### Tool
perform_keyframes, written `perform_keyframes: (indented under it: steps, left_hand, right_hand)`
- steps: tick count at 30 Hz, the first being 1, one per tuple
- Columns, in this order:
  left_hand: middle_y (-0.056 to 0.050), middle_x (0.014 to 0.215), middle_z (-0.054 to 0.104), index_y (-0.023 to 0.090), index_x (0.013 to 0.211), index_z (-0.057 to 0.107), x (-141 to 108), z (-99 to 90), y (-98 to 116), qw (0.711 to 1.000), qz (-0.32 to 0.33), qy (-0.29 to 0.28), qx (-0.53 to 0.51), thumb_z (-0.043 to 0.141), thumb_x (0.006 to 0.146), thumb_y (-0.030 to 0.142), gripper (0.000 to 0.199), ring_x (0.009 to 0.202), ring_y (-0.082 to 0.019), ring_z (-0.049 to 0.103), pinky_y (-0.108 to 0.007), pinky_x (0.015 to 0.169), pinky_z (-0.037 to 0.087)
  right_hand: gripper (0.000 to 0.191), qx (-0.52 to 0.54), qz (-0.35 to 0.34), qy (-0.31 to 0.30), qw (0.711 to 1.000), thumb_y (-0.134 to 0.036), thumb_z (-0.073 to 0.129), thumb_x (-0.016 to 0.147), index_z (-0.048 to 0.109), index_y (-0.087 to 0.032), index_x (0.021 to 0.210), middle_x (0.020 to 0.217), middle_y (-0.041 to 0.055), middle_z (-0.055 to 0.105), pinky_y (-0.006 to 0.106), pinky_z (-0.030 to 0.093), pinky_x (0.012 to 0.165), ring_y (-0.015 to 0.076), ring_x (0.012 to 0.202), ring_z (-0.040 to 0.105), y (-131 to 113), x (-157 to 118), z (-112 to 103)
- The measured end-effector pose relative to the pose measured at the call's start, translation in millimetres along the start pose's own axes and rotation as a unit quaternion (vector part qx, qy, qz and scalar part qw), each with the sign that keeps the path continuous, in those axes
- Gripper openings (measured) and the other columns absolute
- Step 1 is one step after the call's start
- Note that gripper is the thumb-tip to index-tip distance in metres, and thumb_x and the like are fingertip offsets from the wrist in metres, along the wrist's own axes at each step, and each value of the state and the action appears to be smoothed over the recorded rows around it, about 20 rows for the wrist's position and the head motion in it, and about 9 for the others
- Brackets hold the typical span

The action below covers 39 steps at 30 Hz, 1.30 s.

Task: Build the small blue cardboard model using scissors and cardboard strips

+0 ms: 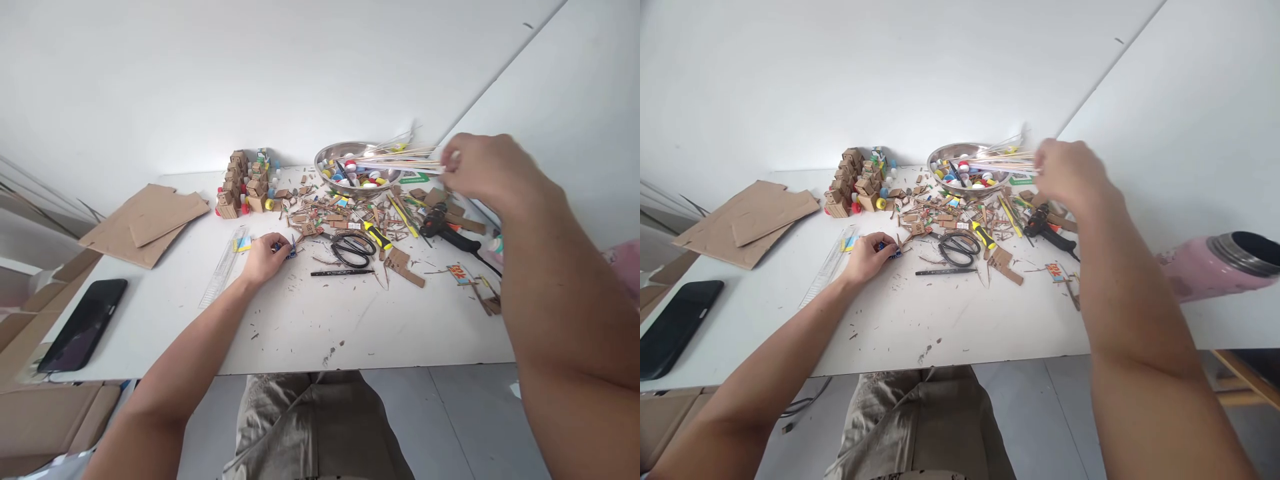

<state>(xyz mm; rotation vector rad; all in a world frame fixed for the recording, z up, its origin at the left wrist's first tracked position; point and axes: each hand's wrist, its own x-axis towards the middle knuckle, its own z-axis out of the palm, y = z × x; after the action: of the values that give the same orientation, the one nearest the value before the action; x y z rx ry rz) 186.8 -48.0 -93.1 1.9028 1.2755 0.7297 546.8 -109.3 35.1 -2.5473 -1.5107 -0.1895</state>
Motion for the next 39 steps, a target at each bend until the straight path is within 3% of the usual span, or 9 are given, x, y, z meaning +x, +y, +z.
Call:
perform_keyframes:
  steps: [4, 6, 11, 18, 23, 26, 31, 35, 39]
  left_hand:
    - [0.002, 0.065, 0.065, 0.023, 0.071, 0.074, -1, -0.6, 2, 1.000, -0.003, 0.001, 0.002, 0.070, 0.080, 0.030, 0.012, 0.068, -0.019, 0.058, -0.031, 0.073, 0.053]
    - [0.002, 0.064, 0.064, 0.024, 0.070, 0.074, -1, -0.8, 3, 1.000, -0.003, 0.002, 0.005, 0.070, 0.080, 0.029, 0.012, 0.068, -0.019, 0.058, -0.031, 0.072, 0.052]
    - [0.002, 0.062, 0.062, 0.024, 0.070, 0.074, 1, -0.3, 0, 1.000, 0.011, 0.001, 0.009, 0.070, 0.081, 0.029, 0.012, 0.070, -0.020, 0.060, -0.031, 0.073, 0.052]
    - [0.001, 0.068, 0.068, 0.024, 0.070, 0.072, 1, 0.2, 1, 1.000, 0.003, -0.013, -0.006, 0.071, 0.081, 0.028, 0.012, 0.073, -0.020, 0.063, -0.032, 0.075, 0.054]
    - [0.000, 0.070, 0.070, 0.024, 0.070, 0.072, -1, 0.0, 4, 1.000, -0.008, -0.008, 0.004, 0.071, 0.082, 0.027, 0.012, 0.072, -0.020, 0.064, -0.032, 0.076, 0.055]
    - [0.001, 0.068, 0.069, 0.024, 0.069, 0.072, -2, -0.4, 5, 1.000, -0.013, -0.008, 0.001, 0.070, 0.081, 0.027, 0.013, 0.070, -0.020, 0.063, -0.032, 0.075, 0.055]
    - [0.001, 0.062, 0.064, 0.025, 0.067, 0.071, -2, -1.2, 2, 1.000, 0.007, -0.010, -0.018, 0.067, 0.078, 0.031, 0.013, 0.067, -0.020, 0.060, -0.031, 0.069, 0.052]
    - [0.002, 0.061, 0.064, 0.025, 0.067, 0.072, -2, -1.6, 1, 1.000, 0.007, -0.007, -0.018, 0.067, 0.077, 0.033, 0.013, 0.064, -0.019, 0.057, -0.031, 0.067, 0.051]
    - [0.001, 0.061, 0.065, 0.025, 0.068, 0.073, -1, -1.5, 0, 1.000, 0.015, -0.008, -0.014, 0.067, 0.078, 0.032, 0.013, 0.065, -0.020, 0.059, -0.031, 0.068, 0.052]
  right_hand:
    - [0.033, 0.108, -0.132, -0.121, 0.978, -0.006, 0.071, 0.092, 0.076, -0.025, 0.118, 0.109, 0.0058, 0.084, 0.037, 0.059, 0.091, 0.0249, 0.098, 0.079, -78, -24, 11]
    - [0.036, 0.112, -0.189, -0.119, 0.968, -0.005, 0.069, 0.091, 0.076, -0.025, 0.120, 0.110, 0.0072, 0.086, 0.037, 0.059, 0.088, 0.0265, 0.097, 0.080, -104, -24, 33]
    - [0.044, 0.141, -0.284, -0.130, 0.939, -0.012, 0.070, 0.094, 0.076, -0.024, 0.136, 0.112, 0.0091, 0.088, 0.038, 0.060, 0.094, 0.0304, 0.106, 0.081, -128, 0, 75]
    - [0.026, 0.124, -0.202, -0.002, 0.972, -0.024, 0.066, 0.101, 0.083, -0.024, 0.122, 0.120, 0.0150, 0.086, 0.045, 0.058, 0.100, 0.0371, 0.117, 0.078, -101, 35, 82]
    - [0.033, 0.088, -0.193, -0.026, 0.977, -0.039, 0.060, 0.107, 0.084, -0.025, 0.090, 0.097, 0.0137, 0.085, 0.044, 0.058, 0.090, 0.0355, 0.102, 0.079, -79, 38, 92]
    - [0.037, 0.089, -0.206, -0.031, 0.974, -0.040, 0.057, 0.108, 0.082, -0.026, 0.084, 0.091, 0.0117, 0.084, 0.043, 0.057, 0.091, 0.0346, 0.098, 0.079, -71, 36, 95]
    - [0.028, 0.118, -0.205, -0.041, 0.971, -0.029, 0.062, 0.103, 0.089, -0.027, 0.100, 0.111, 0.0114, 0.089, 0.044, 0.058, 0.103, 0.0350, 0.112, 0.081, -61, 37, 88]
    - [0.038, 0.153, -0.138, 0.039, 0.978, -0.030, 0.059, 0.103, 0.089, -0.028, 0.125, 0.116, 0.0107, 0.089, 0.052, 0.061, 0.104, 0.0384, 0.115, 0.080, -40, 55, 77]
    - [0.034, 0.137, -0.087, 0.063, 0.985, -0.032, 0.062, 0.101, 0.090, -0.028, 0.120, 0.113, 0.0105, 0.089, 0.051, 0.062, 0.102, 0.0392, 0.116, 0.080, -19, 71, 65]
